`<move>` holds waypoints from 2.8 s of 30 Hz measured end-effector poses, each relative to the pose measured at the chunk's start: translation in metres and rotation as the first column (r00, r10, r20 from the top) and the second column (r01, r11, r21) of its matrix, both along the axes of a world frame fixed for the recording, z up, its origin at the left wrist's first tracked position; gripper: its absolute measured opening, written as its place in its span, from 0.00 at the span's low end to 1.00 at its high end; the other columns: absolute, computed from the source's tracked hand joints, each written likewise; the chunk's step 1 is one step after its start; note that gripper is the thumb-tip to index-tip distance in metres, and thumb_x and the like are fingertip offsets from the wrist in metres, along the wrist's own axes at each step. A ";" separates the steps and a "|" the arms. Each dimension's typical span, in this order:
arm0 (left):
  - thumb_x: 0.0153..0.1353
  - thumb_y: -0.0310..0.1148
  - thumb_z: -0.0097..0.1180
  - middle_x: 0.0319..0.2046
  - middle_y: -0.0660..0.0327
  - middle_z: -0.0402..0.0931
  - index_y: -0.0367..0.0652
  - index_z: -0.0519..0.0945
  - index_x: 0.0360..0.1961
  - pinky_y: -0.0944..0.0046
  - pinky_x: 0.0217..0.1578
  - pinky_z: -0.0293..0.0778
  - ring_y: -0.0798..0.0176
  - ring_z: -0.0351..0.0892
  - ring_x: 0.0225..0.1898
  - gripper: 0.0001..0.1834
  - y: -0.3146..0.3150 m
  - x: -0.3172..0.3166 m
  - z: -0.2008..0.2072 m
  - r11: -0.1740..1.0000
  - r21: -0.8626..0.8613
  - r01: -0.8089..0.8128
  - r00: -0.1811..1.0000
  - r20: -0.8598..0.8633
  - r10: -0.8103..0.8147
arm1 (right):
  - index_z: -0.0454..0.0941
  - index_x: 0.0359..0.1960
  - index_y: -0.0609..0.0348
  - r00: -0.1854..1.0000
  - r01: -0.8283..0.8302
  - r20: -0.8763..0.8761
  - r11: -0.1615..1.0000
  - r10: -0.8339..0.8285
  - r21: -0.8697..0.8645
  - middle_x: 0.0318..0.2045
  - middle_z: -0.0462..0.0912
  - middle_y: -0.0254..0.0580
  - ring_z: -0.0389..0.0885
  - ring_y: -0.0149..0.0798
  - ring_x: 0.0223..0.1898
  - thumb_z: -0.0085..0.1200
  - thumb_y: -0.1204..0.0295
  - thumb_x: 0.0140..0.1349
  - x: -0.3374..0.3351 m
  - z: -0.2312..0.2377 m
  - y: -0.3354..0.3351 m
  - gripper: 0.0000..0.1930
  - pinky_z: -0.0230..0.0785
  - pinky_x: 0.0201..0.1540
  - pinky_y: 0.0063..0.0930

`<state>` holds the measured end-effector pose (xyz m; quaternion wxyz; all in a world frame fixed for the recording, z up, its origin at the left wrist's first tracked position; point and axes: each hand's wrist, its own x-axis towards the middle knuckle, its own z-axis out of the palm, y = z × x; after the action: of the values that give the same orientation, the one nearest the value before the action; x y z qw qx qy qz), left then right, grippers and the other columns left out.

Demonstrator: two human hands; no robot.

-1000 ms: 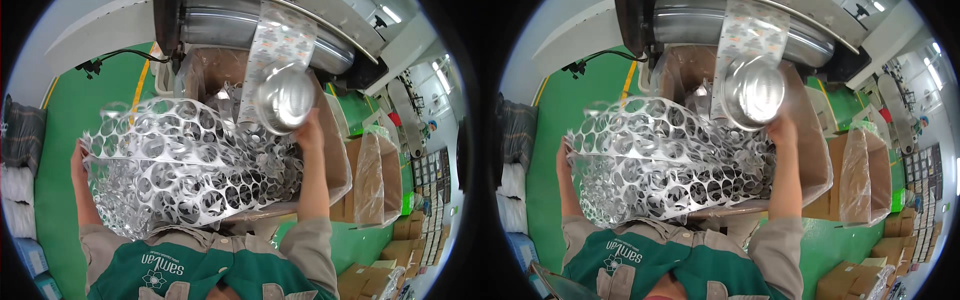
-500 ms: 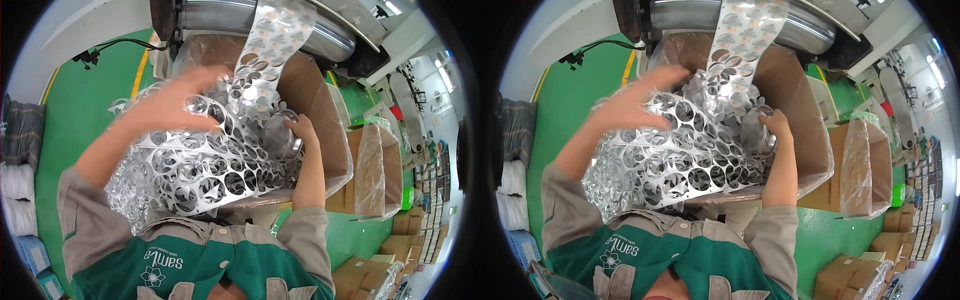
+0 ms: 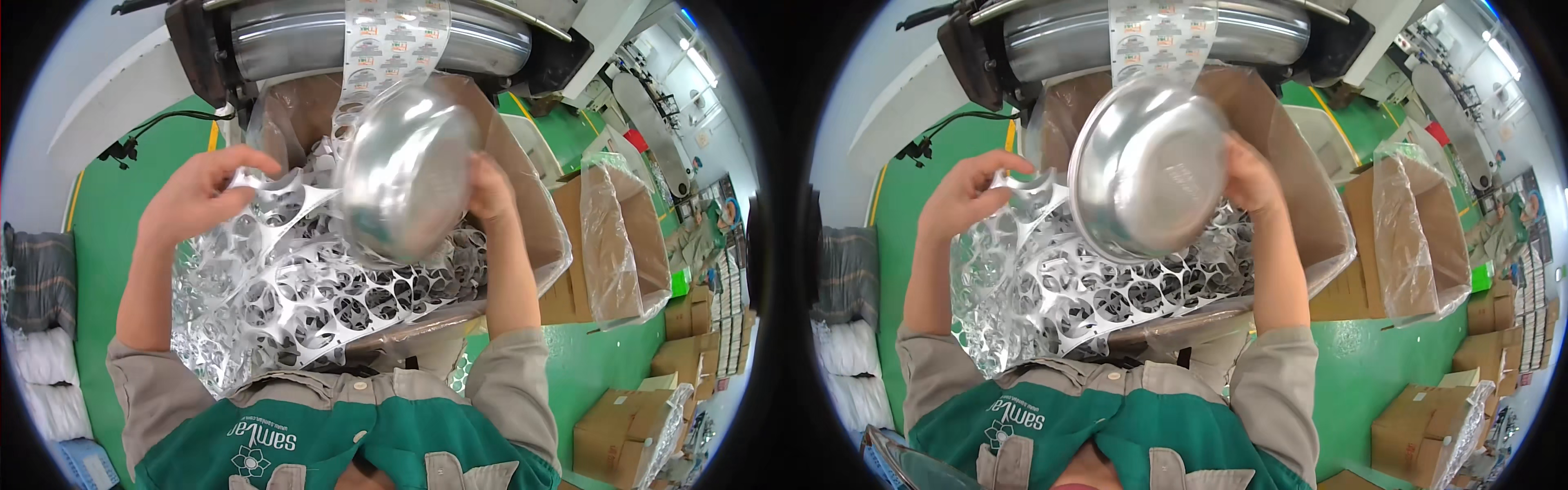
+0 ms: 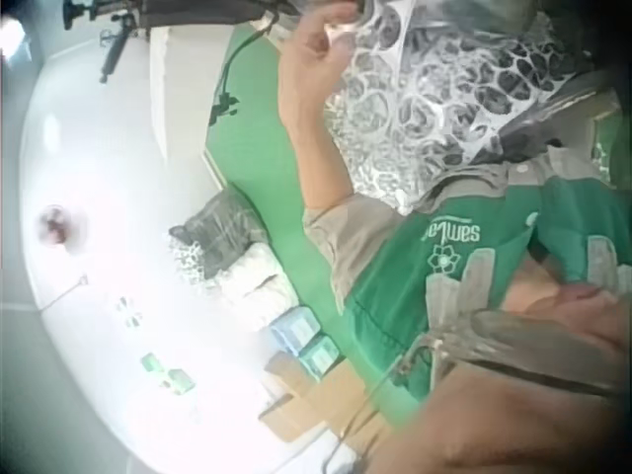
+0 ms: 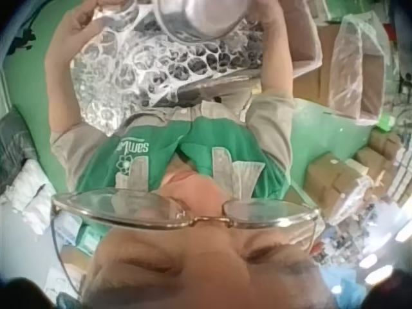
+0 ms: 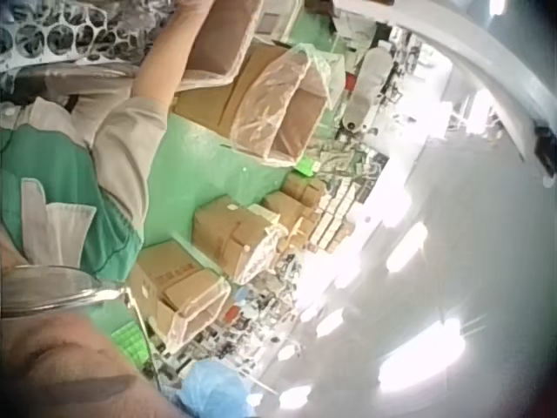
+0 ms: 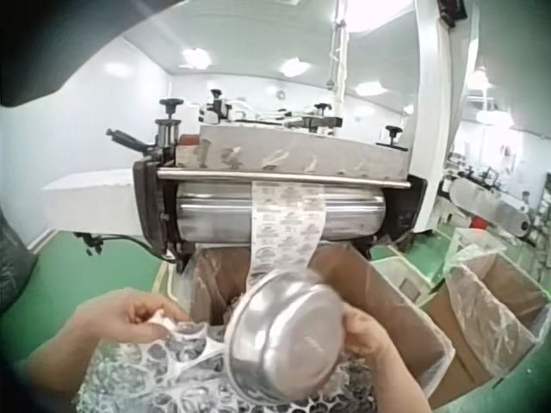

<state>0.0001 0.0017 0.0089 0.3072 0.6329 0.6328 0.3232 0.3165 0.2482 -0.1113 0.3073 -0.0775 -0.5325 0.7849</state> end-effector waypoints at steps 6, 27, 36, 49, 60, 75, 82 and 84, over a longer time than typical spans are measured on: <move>0.51 0.23 0.45 0.21 0.75 0.61 0.38 0.75 0.45 0.76 0.23 0.51 0.81 0.55 0.21 0.18 -0.013 -0.041 -0.037 0.978 0.019 -0.209 0.978 0.015 0.209 | 0.68 0.49 0.66 0.274 -0.276 0.673 0.614 -0.687 0.739 0.45 0.75 0.61 0.74 0.54 0.49 0.62 0.57 0.44 -0.007 -0.082 0.033 0.34 0.66 0.50 0.40; 0.60 0.30 0.49 0.45 0.57 0.75 0.35 0.76 0.45 0.66 0.46 0.66 0.62 0.73 0.45 0.14 -0.131 -0.128 -0.030 0.761 0.398 -0.512 0.586 -0.486 0.649 | 0.73 0.43 0.66 0.468 -0.091 0.681 0.736 -0.564 0.671 0.35 0.78 0.53 0.76 0.45 0.38 0.64 0.61 0.43 -0.012 -0.069 0.050 0.27 0.66 0.43 0.34; 0.45 0.39 0.63 0.53 0.51 0.67 0.43 0.62 0.60 0.55 0.55 0.62 0.50 0.65 0.56 0.39 0.071 0.039 -0.117 0.980 -0.061 0.190 0.562 -0.811 -0.160 | 0.73 0.40 0.66 0.479 -0.054 0.615 0.678 -0.626 0.733 0.32 0.78 0.44 0.77 0.37 0.35 0.63 0.66 0.46 -0.014 0.026 -0.002 0.22 0.68 0.36 0.28; 0.49 0.27 0.57 0.39 0.56 0.76 0.44 0.64 0.53 0.60 0.41 0.71 0.57 0.77 0.39 0.28 0.048 -0.001 -0.082 0.992 -0.111 -0.055 0.963 -0.269 0.023 | 0.73 0.47 0.67 0.276 -0.188 0.774 0.757 -0.570 0.625 0.41 0.78 0.48 0.77 0.36 0.40 0.64 0.57 0.45 -0.019 -0.100 0.045 0.31 0.70 0.41 0.27; 0.48 0.63 0.53 0.33 0.49 0.78 0.47 0.69 0.56 0.44 0.61 0.47 0.49 0.75 0.43 0.40 0.049 0.038 -0.132 0.979 -0.101 0.174 0.686 -0.701 -0.194 | 0.66 0.51 0.62 0.952 0.279 -0.102 0.956 -0.288 -0.094 0.44 0.76 0.40 0.76 0.32 0.43 0.57 0.65 0.57 -0.016 0.012 0.015 0.23 0.70 0.46 0.26; 0.35 0.11 0.41 0.29 0.56 0.73 0.43 0.78 0.44 0.61 0.42 0.65 0.53 0.71 0.35 0.31 0.030 0.038 -0.092 0.935 0.263 0.237 0.931 -0.336 -0.142 | 0.73 0.35 0.64 0.658 0.387 0.325 0.676 -0.679 0.627 0.23 0.76 0.33 0.72 0.26 0.24 0.64 0.68 0.46 0.003 0.043 -0.002 0.18 0.65 0.28 0.21; 0.40 0.11 0.39 0.30 0.63 0.74 0.38 0.80 0.37 0.68 0.37 0.65 0.66 0.71 0.35 0.24 -0.018 0.024 -0.023 0.928 0.313 -0.200 0.959 0.257 0.120 | 0.71 0.45 0.67 0.794 0.216 0.525 0.949 -0.307 0.228 0.37 0.78 0.44 0.77 0.34 0.42 0.59 0.56 0.54 -0.014 -0.070 0.045 0.26 0.71 0.43 0.30; 0.43 0.13 0.39 0.32 0.65 0.74 0.39 0.80 0.36 0.70 0.36 0.65 0.69 0.70 0.34 0.22 -0.012 0.004 -0.036 0.957 0.121 -0.264 0.939 0.258 0.226 | 0.70 0.45 0.72 0.212 0.330 0.844 0.849 -0.493 0.413 0.36 0.79 0.53 0.78 0.39 0.43 0.62 0.54 0.49 -0.003 -0.100 0.063 0.32 0.71 0.43 0.33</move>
<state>0.0044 -0.0100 -0.0269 0.2892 0.5268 0.6380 0.4814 0.3134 0.3115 -0.2114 0.1492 -0.6256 -0.6234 0.4446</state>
